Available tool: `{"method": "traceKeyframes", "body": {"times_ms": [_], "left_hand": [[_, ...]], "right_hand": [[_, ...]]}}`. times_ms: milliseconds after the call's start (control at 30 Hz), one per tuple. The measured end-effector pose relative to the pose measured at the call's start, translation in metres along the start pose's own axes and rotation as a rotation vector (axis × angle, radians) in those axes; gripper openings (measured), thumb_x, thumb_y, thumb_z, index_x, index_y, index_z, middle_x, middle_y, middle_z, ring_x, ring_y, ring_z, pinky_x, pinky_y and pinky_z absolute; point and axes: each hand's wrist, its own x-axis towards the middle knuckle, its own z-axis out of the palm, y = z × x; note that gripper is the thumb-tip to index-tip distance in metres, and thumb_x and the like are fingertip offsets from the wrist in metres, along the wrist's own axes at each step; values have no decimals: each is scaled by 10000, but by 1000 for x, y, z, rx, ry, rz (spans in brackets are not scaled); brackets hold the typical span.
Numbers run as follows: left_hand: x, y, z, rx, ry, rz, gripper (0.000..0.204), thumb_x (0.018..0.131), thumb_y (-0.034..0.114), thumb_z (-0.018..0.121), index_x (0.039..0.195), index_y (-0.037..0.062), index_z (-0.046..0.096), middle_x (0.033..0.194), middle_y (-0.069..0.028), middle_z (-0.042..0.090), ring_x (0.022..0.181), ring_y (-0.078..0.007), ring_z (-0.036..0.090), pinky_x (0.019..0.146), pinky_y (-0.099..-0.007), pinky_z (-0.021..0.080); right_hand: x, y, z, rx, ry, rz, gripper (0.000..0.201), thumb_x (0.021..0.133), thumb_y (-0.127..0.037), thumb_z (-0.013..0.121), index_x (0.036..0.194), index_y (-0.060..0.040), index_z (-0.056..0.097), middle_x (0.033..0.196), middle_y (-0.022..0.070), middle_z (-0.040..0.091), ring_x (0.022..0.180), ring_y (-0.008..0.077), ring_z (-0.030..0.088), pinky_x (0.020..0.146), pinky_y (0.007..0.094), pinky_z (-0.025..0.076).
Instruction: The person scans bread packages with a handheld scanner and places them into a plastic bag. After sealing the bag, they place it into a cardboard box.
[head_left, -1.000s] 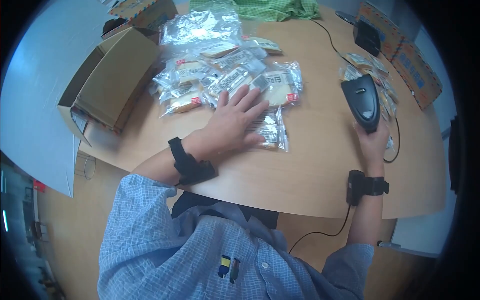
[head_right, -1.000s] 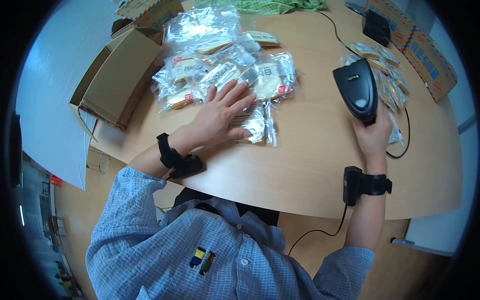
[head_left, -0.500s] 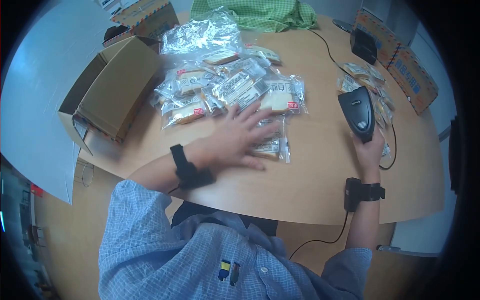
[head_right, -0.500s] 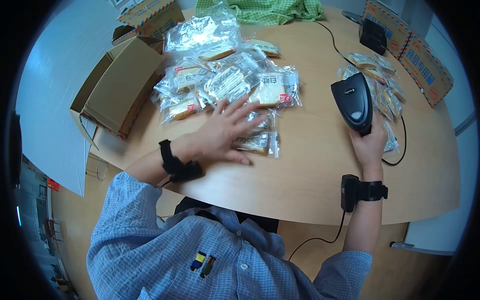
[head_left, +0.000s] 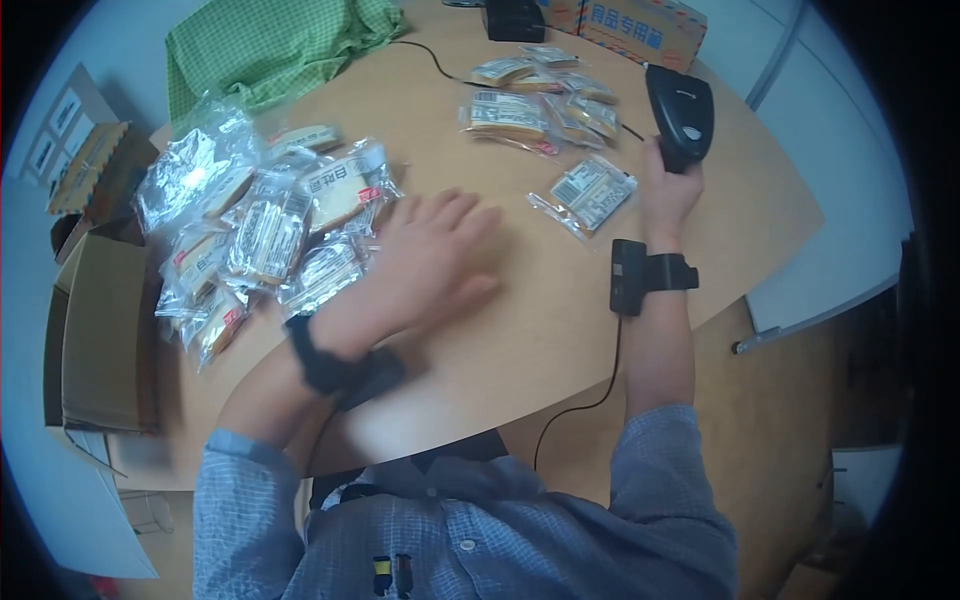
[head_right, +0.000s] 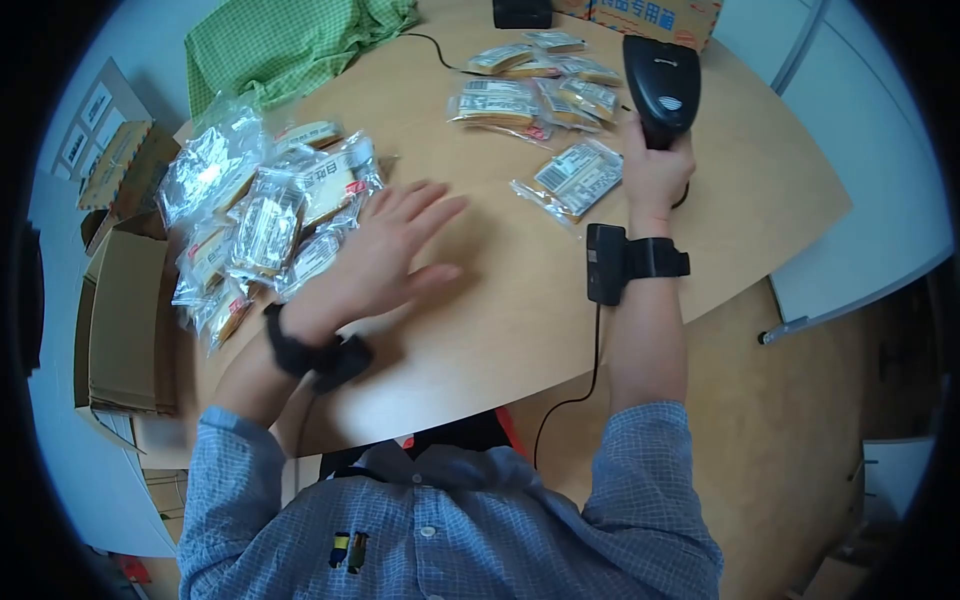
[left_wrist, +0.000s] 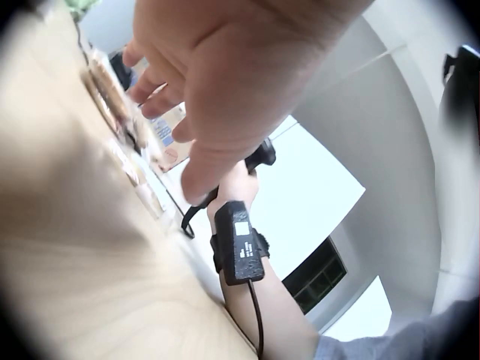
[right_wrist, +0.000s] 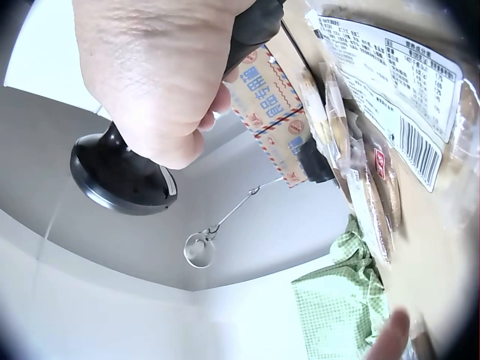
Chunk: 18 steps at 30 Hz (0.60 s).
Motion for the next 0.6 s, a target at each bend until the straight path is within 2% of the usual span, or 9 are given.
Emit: {"method": "traceKeyframes", "body": {"times_ms": [67,100,167,233,333,467,533,567,600], "left_hand": [[40,6,29,-90,23,67,701,737,317,671,1306,59,353,1292,-203,396,1227,-345,346,1020,-461,254],[60,11,39,-179,10,0,700,734,343,674,1289,49,366,1287,-208,396,1216,-345,358,1013,-452,266],[93,25,55,-263,1,-58,700,731,368,677,1272,38,380,1282,-213,396,1204,-345,370,1005,-444,279],[121,32,67,-218,28,-293,749,692,417,709,1247,24,394,1246,-213,437,1195,-344,381,984,-447,305],[139,28,72,-257,-6,-395,820,631,426,759,1232,8,390,1181,-202,491,1159,-331,425,941,-423,357],[145,20,67,-247,-14,-406,754,612,359,788,1167,-29,458,1069,-190,566,1057,-314,518,867,-378,416],[143,-2,62,-494,-108,-405,586,634,258,776,1060,-62,534,960,-168,608,896,-271,598,764,-338,467],[141,-14,65,-709,-105,-449,436,665,174,740,987,-70,576,883,-125,627,783,-202,610,688,-315,488],[134,-28,67,-947,-109,-467,359,718,121,697,1009,-50,575,901,-88,615,735,-147,591,659,-288,498]], "right_hand": [[-5,-2,3,-10,-67,59,237,733,-147,688,867,29,603,796,68,632,720,135,584,679,283,462],[-5,1,6,15,-78,-2,285,690,-180,706,870,13,598,756,113,644,675,181,628,635,305,479],[-8,-9,5,4,-84,-17,278,684,-166,704,867,14,595,753,119,643,667,189,628,632,304,479],[-7,-11,5,21,-94,-52,261,673,-142,697,855,12,590,740,130,636,650,210,628,622,305,480],[-7,-10,6,34,-119,-57,252,670,-134,694,851,6,590,732,123,634,645,207,627,612,310,479],[-8,-9,6,18,-129,-111,248,667,-128,692,848,5,587,724,128,630,635,224,625,602,313,479],[-8,-8,7,49,-157,-97,247,666,-127,694,847,1,586,711,135,624,632,242,621,600,315,478],[-8,-9,8,57,-157,-96,247,666,-127,694,847,1,586,711,135,624,632,242,621,600,315,478],[-8,-11,7,76,-197,-69,251,665,-127,695,851,1,585,713,141,623,636,247,620,603,314,476]]}}
